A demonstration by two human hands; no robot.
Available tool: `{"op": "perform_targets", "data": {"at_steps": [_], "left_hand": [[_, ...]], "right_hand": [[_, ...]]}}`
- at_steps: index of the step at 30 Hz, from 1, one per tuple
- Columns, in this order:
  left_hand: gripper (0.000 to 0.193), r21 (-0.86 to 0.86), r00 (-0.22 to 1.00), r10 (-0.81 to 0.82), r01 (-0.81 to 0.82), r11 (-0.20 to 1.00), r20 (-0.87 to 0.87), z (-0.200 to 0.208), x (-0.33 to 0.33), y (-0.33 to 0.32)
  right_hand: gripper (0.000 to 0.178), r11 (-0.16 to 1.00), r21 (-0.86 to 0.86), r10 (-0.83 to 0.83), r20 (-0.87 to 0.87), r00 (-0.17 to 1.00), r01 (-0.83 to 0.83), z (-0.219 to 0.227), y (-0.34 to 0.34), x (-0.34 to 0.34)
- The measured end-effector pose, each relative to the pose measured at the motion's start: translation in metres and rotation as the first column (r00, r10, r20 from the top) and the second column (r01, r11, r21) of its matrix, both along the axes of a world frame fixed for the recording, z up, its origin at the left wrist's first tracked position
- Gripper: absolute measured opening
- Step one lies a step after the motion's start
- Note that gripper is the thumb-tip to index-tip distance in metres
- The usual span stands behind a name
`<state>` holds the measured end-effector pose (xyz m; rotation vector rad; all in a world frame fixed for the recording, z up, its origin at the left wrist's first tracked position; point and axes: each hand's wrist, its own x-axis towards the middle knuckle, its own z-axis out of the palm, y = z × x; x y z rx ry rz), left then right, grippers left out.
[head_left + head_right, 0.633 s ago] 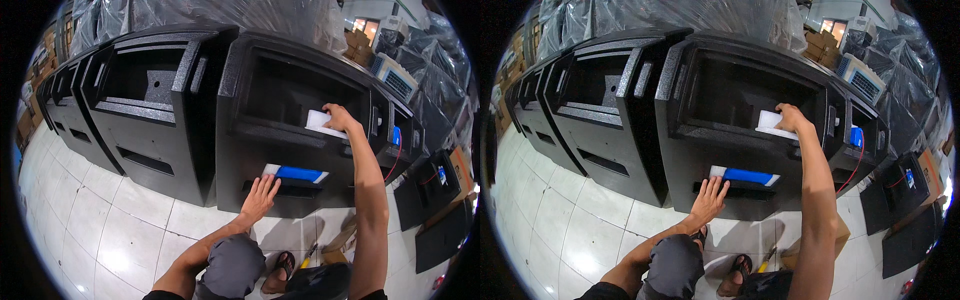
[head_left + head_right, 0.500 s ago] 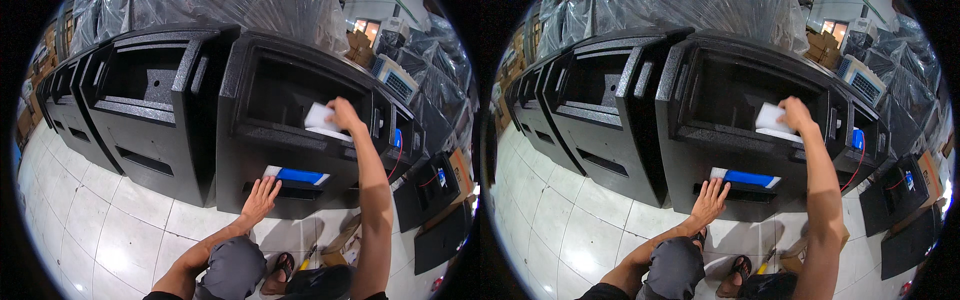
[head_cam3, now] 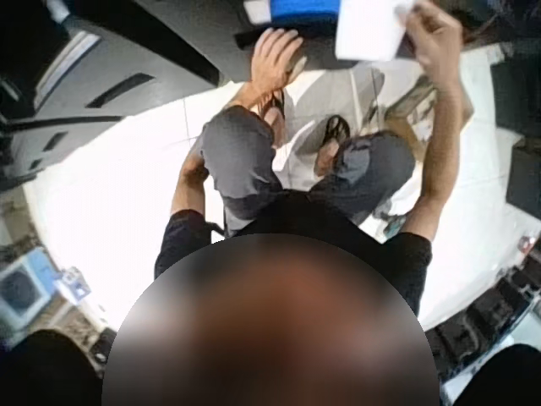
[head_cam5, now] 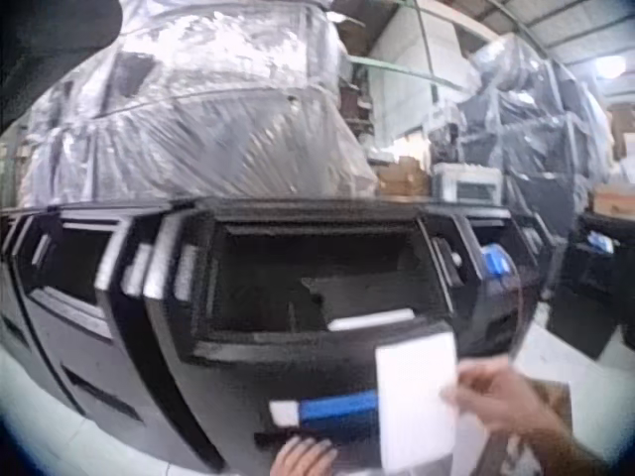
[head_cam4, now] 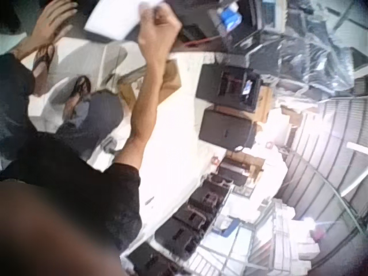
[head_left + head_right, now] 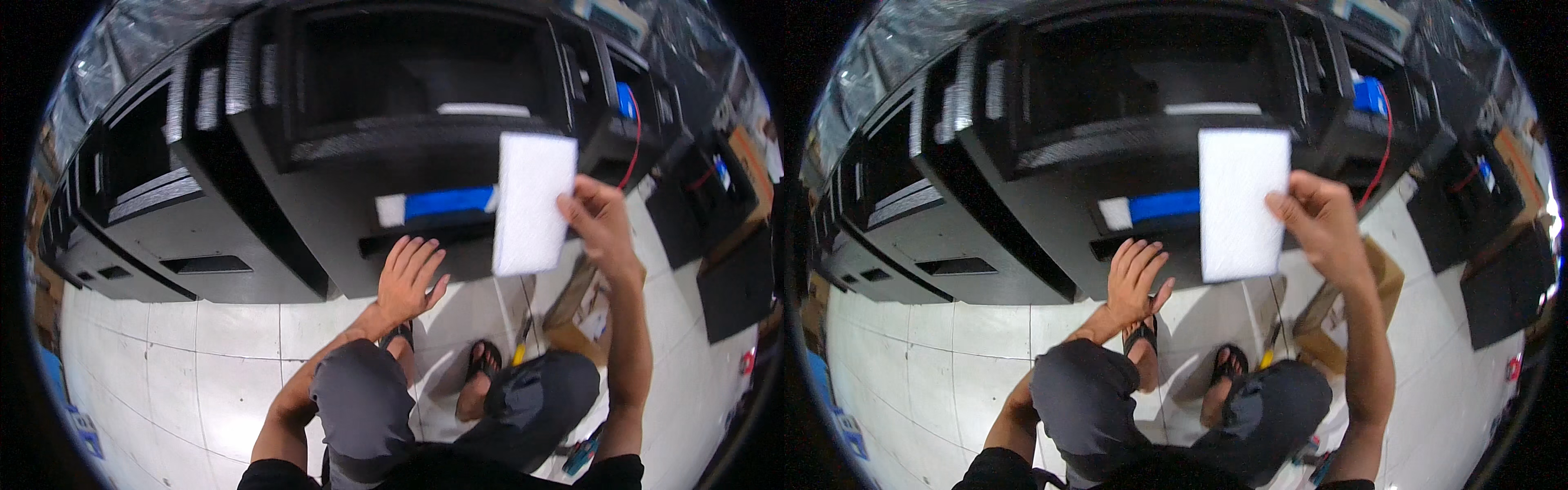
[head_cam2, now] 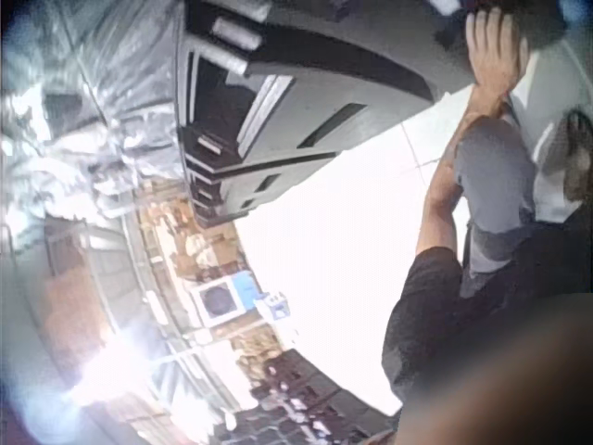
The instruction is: The person sits on the floor and uses a utility knife to cut wires on a blue electronic component. They then place the component into a black enclosure and cut and fit white foam padding around it to secure it in place.
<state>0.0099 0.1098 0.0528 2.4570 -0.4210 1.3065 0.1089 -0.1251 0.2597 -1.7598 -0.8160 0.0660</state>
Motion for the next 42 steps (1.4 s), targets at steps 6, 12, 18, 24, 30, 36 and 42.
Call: {"op": "perform_targets", "data": {"at_steps": [6,12,18,24,30,36,42], "left_hand": [[0.024,-0.828,0.712,-0.639,0.148,0.542,-0.291,-0.012,0.013,-0.024],[0.02,-0.883,0.585,-0.692,-0.098,0.458,-0.424,0.005,0.015,-0.046],[0.029,-0.893,0.569,-0.701,-0.151,0.425,-0.43,-0.013,0.022,-0.047],[0.038,-0.822,0.637,-0.582,-0.15,0.549,-0.505,-0.016,0.02,-0.043],[0.038,-0.763,0.615,-0.536,-0.174,0.623,-0.578,-0.034,0.031,-0.056],[0.041,-0.65,0.508,-0.479,-0.235,0.723,-0.716,-0.033,0.033,-0.056],[0.04,-0.593,0.442,-0.455,-0.247,0.767,-0.773,-0.043,0.038,-0.059]], "right_hand": [[0.023,1.0,0.013,0.005,-0.409,0.913,0.001,-0.137,-0.033,-0.021],[0.024,0.994,0.085,-0.01,-0.569,0.822,0.071,-0.176,-0.022,-0.022],[0.026,0.973,0.048,-0.148,-0.62,0.77,0.226,-0.22,-0.04,-0.029],[0.044,0.383,-0.827,-0.596,0.118,0.794,0.411,-0.393,-0.096,-0.078],[0.043,0.237,-0.841,-0.726,0.18,0.664,0.487,-0.497,-0.134,-0.13],[0.04,0.306,-0.759,-0.767,0.162,0.621,0.575,-0.509,-0.131,-0.14],[0.036,0.332,-0.724,-0.776,0.155,0.612,0.605,-0.493,-0.133,-0.133]]}}
